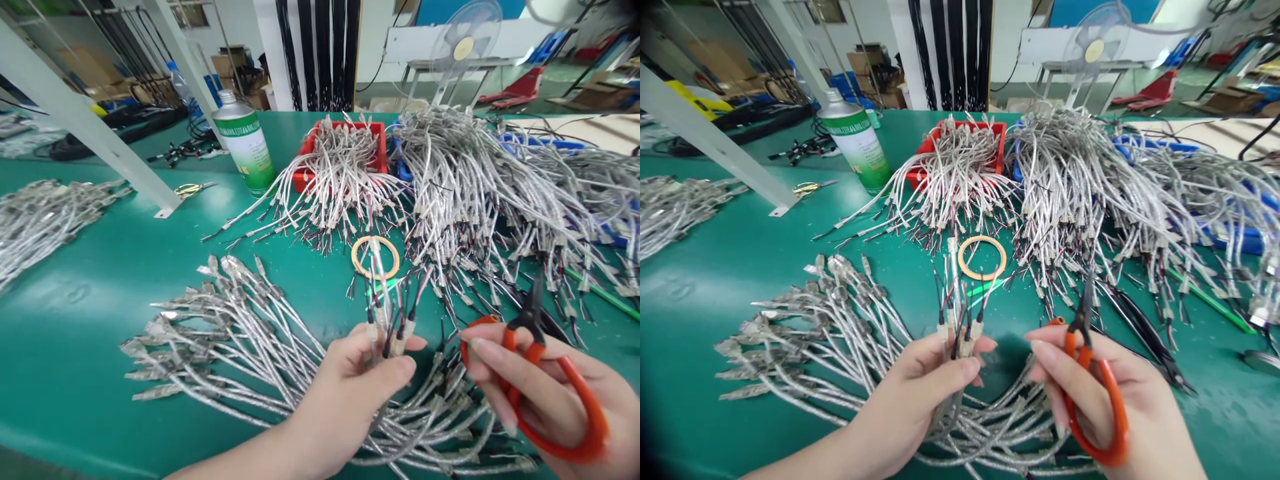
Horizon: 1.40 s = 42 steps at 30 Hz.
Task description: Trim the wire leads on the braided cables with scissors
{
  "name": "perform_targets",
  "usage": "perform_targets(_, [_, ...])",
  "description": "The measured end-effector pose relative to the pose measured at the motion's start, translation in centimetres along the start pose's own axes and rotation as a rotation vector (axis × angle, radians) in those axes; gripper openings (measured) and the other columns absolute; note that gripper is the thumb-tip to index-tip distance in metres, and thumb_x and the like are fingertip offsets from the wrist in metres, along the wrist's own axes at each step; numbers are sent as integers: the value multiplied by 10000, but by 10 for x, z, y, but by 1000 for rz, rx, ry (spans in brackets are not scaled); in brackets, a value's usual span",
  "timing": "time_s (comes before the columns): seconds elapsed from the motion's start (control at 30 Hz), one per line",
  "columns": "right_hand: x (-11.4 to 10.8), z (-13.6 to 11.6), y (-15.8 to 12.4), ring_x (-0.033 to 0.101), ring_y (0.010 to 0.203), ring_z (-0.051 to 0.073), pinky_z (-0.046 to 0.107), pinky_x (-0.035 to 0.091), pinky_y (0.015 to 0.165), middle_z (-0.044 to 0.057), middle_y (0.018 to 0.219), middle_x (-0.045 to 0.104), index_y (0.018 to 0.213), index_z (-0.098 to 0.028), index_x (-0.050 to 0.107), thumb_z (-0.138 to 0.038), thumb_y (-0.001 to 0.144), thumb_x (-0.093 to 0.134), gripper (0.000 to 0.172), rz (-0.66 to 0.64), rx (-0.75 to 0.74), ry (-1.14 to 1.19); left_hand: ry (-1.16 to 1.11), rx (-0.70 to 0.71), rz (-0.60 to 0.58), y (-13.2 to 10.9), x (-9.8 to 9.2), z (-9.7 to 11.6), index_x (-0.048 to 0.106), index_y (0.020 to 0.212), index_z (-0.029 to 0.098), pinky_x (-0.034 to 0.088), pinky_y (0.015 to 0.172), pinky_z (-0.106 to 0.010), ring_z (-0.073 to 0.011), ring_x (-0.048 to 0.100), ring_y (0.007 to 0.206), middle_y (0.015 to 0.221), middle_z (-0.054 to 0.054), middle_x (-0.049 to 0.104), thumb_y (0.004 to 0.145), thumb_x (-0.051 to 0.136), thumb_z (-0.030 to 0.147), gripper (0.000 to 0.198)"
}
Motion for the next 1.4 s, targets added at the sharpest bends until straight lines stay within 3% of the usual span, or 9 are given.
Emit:
perform_targets(0.13, [19,-9,-1,516,335,159,281,421,280,26,525,660,772,-185,766,-523,649,851,370,-57,28,20,28,-53,-99,-1,3,-5,774,829,176,410,732,-231,-111,505,730,760,14,633,702,845,226,153])
perform_targets(0.27, [24,-5,0,503,317,163,282,418,288,-7,435,591,773,-187,762,-592,647,820,428,-137,67,50,-38,-62,-101,-1,6,-9,699,722,161,397,693,-228,-102,488,673,678,36,591,624,900,239,237])
perform_targets(0.47, [29,6,-8,416,293,126,259,348,309,-49,376,508,760,-193,741,-580,707,789,393,-210,141,114,-45,-85,-69,-3,7,-9,726,825,178,409,698,-224,-104,507,673,666,46,587,554,935,199,342])
perform_targets(0.63, [36,11,-14,295,329,69,216,226,369,-77,384,461,722,-210,677,-556,775,768,362,-351,258,254,-79,-84,-54,-2,9,-7,730,780,172,433,694,-202,-96,555,684,694,33,659,516,941,140,339])
perform_targets(0.93, [40,11,-19,277,332,52,213,171,384,-88,397,462,748,-207,675,-533,794,771,343,-380,289,332,-52,-75,-65,-2,8,-7,725,797,164,460,669,-208,-95,579,665,717,12,689,567,932,205,312])
perform_targets(1.17, [44,7,-18,251,346,56,250,173,434,-95,374,440,673,-200,638,-578,756,783,413,-386,330,321,-73,-95,-99,-2,7,-10,698,790,148,448,611,-191,-77,545,601,649,23,645,590,922,213,307])
perform_targets(1.27, [43,10,-20,268,345,61,251,173,430,-89,375,465,689,-208,670,-544,754,801,366,-371,363,366,-89,-98,-124,-2,8,-10,694,790,149,465,611,-192,-79,570,600,655,19,663,616,909,198,281])
perform_targets(1.4, [39,12,-20,357,380,102,262,363,503,-63,364,527,759,-234,737,-478,804,788,253,-353,353,448,-88,-67,-103,-2,8,-6,683,788,154,485,609,-193,-80,598,578,653,14,676,676,873,181,222])
Point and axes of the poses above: each hand's wrist, its own y-axis towards the middle knuckle, its own x-axis out of the palm, z = x × y, the point moved 3 cm from there along y, towards the middle knuckle
